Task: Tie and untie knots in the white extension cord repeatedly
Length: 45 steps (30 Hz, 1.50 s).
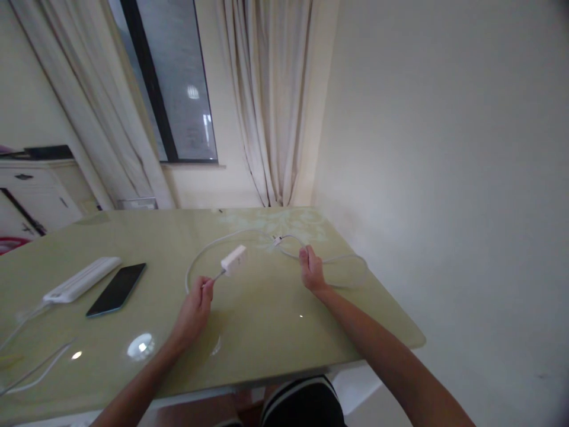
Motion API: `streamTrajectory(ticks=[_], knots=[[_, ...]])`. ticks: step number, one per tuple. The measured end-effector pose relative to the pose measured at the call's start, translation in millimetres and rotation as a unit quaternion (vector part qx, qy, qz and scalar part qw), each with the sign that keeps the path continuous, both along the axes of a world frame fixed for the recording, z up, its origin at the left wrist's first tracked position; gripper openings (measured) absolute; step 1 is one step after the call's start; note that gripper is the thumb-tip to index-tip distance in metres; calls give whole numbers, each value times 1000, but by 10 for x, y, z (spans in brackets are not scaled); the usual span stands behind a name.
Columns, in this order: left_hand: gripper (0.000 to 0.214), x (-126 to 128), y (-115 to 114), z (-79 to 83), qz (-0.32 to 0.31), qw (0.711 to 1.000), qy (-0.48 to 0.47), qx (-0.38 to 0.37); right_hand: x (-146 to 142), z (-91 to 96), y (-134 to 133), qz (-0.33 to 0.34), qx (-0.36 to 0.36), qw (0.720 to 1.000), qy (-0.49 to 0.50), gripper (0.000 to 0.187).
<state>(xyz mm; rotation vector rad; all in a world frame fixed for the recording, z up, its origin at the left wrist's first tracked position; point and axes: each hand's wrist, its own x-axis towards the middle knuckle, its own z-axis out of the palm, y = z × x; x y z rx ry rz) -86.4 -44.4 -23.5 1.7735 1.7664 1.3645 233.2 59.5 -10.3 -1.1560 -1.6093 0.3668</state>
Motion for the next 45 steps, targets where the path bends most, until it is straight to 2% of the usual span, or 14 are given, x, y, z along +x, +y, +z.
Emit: streamTrajectory(ticks=[2, 7, 11, 14, 17, 20, 22, 26, 30, 32, 35, 38, 41, 45], knots=[[35, 205, 142, 116, -8, 995, -90, 35, -242, -61, 81, 23, -8, 1000, 2, 43], [34, 784, 587, 332, -106, 956, -268, 49, -679, -81, 143, 56, -27, 998, 12, 37], [31, 1222, 819, 319, -114, 954, -267, 72, -721, -87, 21, 115, -28, 993, 21, 34], [29, 1389, 826, 220, -103, 965, -210, 115, -656, -97, -87, 162, -24, 986, 27, 28], [28, 1394, 746, 106, -102, 973, -169, 122, -610, -104, -137, 193, -18, 980, 41, 27], [32, 1317, 675, 27, -118, 978, -136, 108, -605, -113, -131, 233, -1, 970, 69, 33], [34, 1261, 657, 2, -118, 980, -96, 129, -612, -119, -122, 251, 5, 963, 94, 39], [32, 1192, 654, -3, -116, 967, 6, 226, -620, -112, -131, 229, -7, 963, 141, 44], [27, 1193, 615, 21, -138, 957, 56, 250, -619, -88, -138, 193, -13, 970, 148, 47], [27, 1211, 591, 36, -148, 960, 31, 234, -620, -84, -128, 179, -17, 973, 146, 48], [29, 1239, 584, 50, -131, 973, -59, 181, -610, -76, -119, 153, -18, 978, 138, 46], [41, 1257, 612, 43, -130, 980, -113, 99, -586, -50, -138, 148, 27, 983, 101, 40], [56, 1268, 649, 30, -183, 969, -160, 30, -570, -21, -170, 168, 86, 981, 39, 33], [54, 1266, 668, 72, -219, 946, -239, -6, -567, 2, -191, 180, 114, 977, 9, 31]])
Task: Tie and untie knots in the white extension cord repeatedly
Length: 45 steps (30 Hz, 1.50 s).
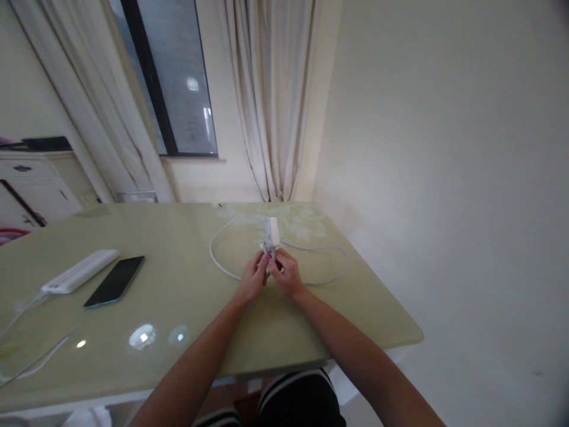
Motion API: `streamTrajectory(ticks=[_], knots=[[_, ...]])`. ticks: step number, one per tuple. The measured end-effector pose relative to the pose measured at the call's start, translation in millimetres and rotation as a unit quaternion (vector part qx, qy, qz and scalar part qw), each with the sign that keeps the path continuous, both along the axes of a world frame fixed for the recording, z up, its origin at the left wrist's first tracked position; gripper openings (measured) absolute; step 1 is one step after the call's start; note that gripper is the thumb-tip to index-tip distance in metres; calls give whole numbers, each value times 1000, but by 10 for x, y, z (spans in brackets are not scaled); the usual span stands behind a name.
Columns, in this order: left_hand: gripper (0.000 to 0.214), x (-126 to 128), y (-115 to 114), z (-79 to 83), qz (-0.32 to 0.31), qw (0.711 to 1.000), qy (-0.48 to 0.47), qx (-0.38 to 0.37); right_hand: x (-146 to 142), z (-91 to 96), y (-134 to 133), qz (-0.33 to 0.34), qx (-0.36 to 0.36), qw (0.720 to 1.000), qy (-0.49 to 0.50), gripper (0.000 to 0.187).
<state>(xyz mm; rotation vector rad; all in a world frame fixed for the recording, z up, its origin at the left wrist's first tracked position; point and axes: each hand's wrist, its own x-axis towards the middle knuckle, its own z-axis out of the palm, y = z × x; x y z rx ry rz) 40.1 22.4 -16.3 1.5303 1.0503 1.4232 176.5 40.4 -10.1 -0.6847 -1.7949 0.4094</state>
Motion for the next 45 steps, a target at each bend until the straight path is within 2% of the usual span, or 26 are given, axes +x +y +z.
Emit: streamTrajectory(ticks=[4, 10, 14, 19, 26, 30, 32, 37, 42, 45], knots=[[53, -21, -13, 73, -3, 1000, -13, -23, 24, 21, -5, 23, 3, 1000, 3, 32], [46, 5, -31, 68, 11, 998, -69, -7, -4, -31, 13, 17, -140, 988, 61, 48], [41, -9, -19, 48, -9, 996, -84, 16, -36, -30, 39, 0, -178, 976, 122, 51], [37, -42, -26, 61, -36, 998, -43, 27, -14, -11, 65, -9, -204, 970, 133, 55], [44, 3, -85, 38, 20, 995, 3, 93, 27, -37, 100, -32, -188, 978, 82, 68], [33, 1, -73, -30, 96, 985, 23, 139, 46, -29, 118, -72, -151, 984, 54, 63], [34, -7, -63, -50, 134, 979, 29, 154, 45, -47, 136, -80, -155, 983, 55, 59], [40, -8, -79, -8, 171, 976, -7, 136, 23, -84, 143, -39, -175, 977, 119, 40], [43, 0, -109, 68, 196, 971, -60, 126, 24, -39, 72, 0, -111, 993, 26, 34], [41, -12, -116, 87, 205, 966, -66, 146, 36, -28, 64, 15, -53, 998, -8, 43]])
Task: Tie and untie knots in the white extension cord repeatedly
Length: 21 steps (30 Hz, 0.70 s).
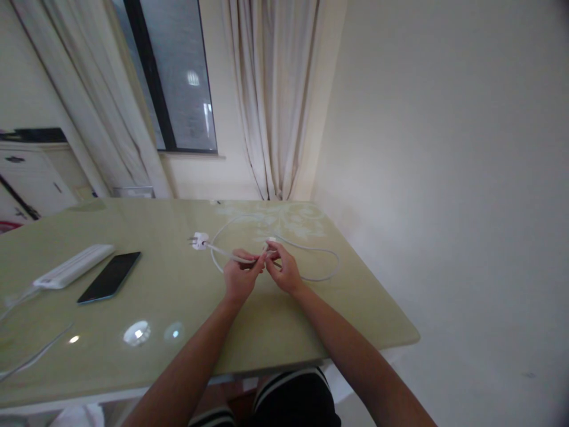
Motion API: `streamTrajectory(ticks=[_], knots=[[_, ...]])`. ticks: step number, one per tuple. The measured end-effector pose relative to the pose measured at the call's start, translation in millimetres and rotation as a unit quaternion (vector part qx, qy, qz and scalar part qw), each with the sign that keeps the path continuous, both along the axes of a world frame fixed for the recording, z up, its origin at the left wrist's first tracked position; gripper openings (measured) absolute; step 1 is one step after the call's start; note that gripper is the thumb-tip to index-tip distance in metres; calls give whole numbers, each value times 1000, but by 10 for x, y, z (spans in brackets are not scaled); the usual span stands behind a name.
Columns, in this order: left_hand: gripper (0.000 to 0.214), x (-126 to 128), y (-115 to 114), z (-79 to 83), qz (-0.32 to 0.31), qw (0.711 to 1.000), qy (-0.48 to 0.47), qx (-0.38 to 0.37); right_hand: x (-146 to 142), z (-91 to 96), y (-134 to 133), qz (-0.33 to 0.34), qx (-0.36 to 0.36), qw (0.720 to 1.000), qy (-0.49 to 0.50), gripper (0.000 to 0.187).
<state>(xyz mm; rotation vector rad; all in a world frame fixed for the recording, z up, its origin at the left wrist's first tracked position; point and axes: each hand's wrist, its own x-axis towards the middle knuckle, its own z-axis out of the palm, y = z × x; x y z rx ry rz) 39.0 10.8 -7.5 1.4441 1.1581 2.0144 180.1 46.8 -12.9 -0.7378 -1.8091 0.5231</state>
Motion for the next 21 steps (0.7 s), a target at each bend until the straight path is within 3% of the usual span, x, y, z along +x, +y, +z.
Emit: streamTrajectory(ticks=[8, 14, 21], knots=[[42, -44, 13, 30, -21, 999, 6, 43, 16, -53, 28, 24, 71, 996, -39, 73], [39, -83, 39, 25, -44, 995, 85, 13, -20, -145, 52, -52, 35, 997, -37, 67], [35, -80, 4, 63, -61, 995, 73, -14, -11, -49, -11, -134, 45, 987, -74, 77]])
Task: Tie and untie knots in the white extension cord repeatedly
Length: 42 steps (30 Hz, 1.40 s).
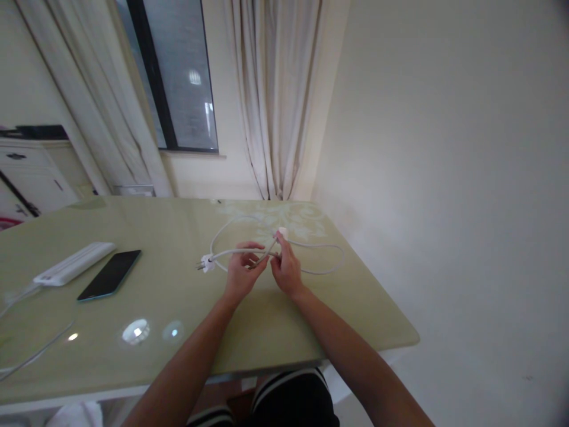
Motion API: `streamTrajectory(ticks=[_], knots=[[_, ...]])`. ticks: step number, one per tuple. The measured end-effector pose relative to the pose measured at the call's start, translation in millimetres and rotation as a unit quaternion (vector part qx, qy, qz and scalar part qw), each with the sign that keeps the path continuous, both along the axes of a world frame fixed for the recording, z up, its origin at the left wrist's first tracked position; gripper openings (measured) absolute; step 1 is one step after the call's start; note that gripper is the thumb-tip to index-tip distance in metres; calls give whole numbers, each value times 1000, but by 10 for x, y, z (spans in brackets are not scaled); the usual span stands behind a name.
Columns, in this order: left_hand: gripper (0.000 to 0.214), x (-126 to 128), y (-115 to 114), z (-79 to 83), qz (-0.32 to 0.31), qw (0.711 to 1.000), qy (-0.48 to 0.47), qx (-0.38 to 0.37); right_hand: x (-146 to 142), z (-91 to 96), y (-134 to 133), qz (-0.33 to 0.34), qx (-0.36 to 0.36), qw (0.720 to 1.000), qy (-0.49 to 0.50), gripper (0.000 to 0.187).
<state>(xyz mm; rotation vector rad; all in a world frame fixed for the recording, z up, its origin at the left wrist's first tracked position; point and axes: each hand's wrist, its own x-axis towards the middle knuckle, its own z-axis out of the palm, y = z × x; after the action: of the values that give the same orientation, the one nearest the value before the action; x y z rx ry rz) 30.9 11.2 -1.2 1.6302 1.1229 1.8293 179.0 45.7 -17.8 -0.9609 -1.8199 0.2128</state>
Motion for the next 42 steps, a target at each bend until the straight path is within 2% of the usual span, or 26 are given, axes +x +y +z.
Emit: streamTrajectory(ticks=[3, 6, 12, 21, 23, 26, 28, 33, 37, 39, 42], knots=[[24, -6, -45, 40, 15, 1000, 22, 15, -7, 33, -22, -10, 19, 1000, -21, 78], [23, -19, -62, 56, 33, 999, 26, 30, 1, 46, -29, -10, 29, 999, -38, 78], [25, -54, -33, 46, 82, 996, 7, 28, -17, 48, -40, -3, 31, 998, -59, 78], [35, -49, -83, 150, 88, 995, 26, 39, -50, 13, -65, -2, 32, 995, -92, 80], [38, -74, -73, 138, 68, 997, 38, 23, -29, 21, -59, 31, 11, 996, -83, 86], [40, -114, -43, 98, 18, 998, 66, -14, 7, 33, -25, 119, -13, 992, -44, 110], [39, -125, -20, 76, -11, 996, 75, -37, 26, 41, 6, 153, -18, 988, -15, 117], [31, -106, 18, 74, -27, 994, 86, -60, 84, 69, 77, 121, -25, 992, 35, 112], [25, -101, 24, 92, -26, 996, 68, -46, 164, 84, 126, 98, -5, 995, 11, 117], [23, -103, 16, 96, -7, 998, 56, -37, 190, 89, 138, 89, 6, 996, -13, 112], [24, -104, -20, 105, 64, 997, 45, -23, 184, 114, 127, 73, 27, 996, -34, 94]])
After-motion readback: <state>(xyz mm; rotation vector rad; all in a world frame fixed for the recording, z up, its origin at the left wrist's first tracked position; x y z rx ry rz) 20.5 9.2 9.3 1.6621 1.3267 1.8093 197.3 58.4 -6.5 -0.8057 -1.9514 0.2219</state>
